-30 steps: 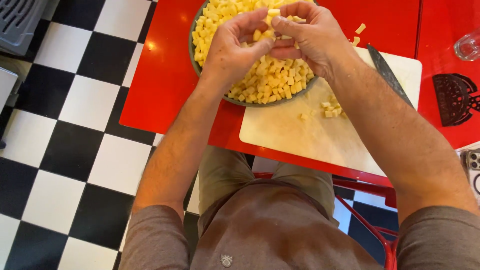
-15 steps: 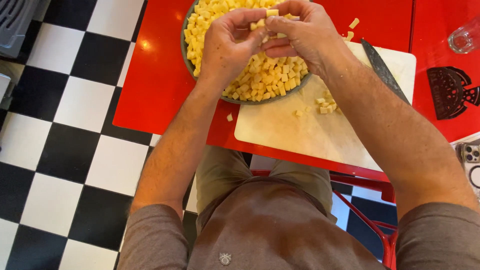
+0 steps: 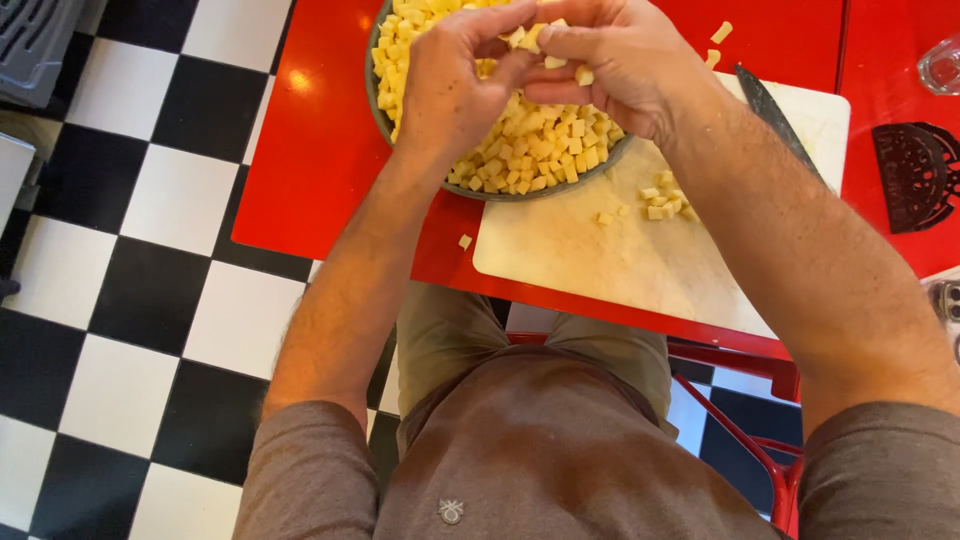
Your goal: Cutting a block of cheese into small cubes on a cutting board.
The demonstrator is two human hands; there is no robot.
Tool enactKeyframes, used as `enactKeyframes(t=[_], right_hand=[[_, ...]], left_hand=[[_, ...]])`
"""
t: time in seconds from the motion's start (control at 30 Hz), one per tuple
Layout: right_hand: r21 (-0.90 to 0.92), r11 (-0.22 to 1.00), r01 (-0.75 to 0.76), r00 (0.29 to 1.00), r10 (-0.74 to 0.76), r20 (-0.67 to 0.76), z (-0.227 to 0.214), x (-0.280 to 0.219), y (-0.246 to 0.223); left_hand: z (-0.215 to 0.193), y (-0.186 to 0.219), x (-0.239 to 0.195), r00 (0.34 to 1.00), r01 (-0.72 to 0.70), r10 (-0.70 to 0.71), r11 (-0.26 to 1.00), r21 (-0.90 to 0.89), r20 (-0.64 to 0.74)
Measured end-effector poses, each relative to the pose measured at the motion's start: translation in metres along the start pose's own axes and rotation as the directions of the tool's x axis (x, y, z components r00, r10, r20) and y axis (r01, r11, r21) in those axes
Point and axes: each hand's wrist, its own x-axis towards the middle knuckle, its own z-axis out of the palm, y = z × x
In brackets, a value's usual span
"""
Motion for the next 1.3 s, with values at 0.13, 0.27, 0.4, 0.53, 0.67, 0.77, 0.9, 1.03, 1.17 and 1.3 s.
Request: enactKeyframes(t=[0.13,0.27,0.4,0.53,0.67,0.77,0.9,1.03,1.17,1.3], right_hand=[[-0.054,0.998,0.029,0.999,-0.03,-0.027,0.004,-0.003,0.0],[-0.064,0.993,0.098,0.995,-0.098,0.006,0.001,0.004,0.007],[-0.043,0.997,0.057,0.998,-0.058,-0.028,-0.006,0.012,0.015],[-0.033,0.994,0.1,0.995,-0.099,0.017,-0.003,0.006,0.012],[-0.051,0.994,0.1,0.993,-0.096,0.071,-0.005,0.006,0.009],[-0.092,0.991,0.097,0.993,-0.09,0.073,-0.003,0.001,0.017],[-0.301,0.932,0.203,0.979,-0.201,0.036,-0.002,-0.005,0.003],[-0.342,0.923,0.174,0.979,-0.199,-0.038,-0.01,0.001,0.005],[-0.137,0.982,0.134,0.99,-0.14,-0.033,-0.005,0.002,0.002],[-0.094,0.989,0.114,0.993,-0.114,-0.002,-0.008,0.005,0.01]], left_hand=[[-0.003,0.0,0.0,0.986,0.16,-0.159,0.987,0.03,-0.042],[-0.006,-0.001,-0.001,0.987,0.154,-0.149,0.984,0.089,-0.068],[-0.005,0.001,-0.002,0.997,0.023,-0.021,0.999,0.037,-0.075],[-0.005,0.011,0.003,0.977,0.195,-0.205,0.972,-0.129,-0.063],[-0.004,-0.013,0.003,0.924,0.354,-0.382,0.862,-0.364,-0.005],[-0.005,-0.026,-0.01,0.931,0.323,-0.363,0.877,-0.355,-0.048],[-0.011,-0.018,0.001,0.979,0.165,-0.169,0.985,-0.05,-0.111],[-0.014,0.0,0.002,1.0,0.005,-0.004,0.993,0.114,-0.014],[-0.011,0.019,0.008,0.997,0.057,-0.053,0.997,-0.058,0.064],[-0.009,-0.002,0.005,0.982,0.191,-0.191,0.982,0.002,0.01]])
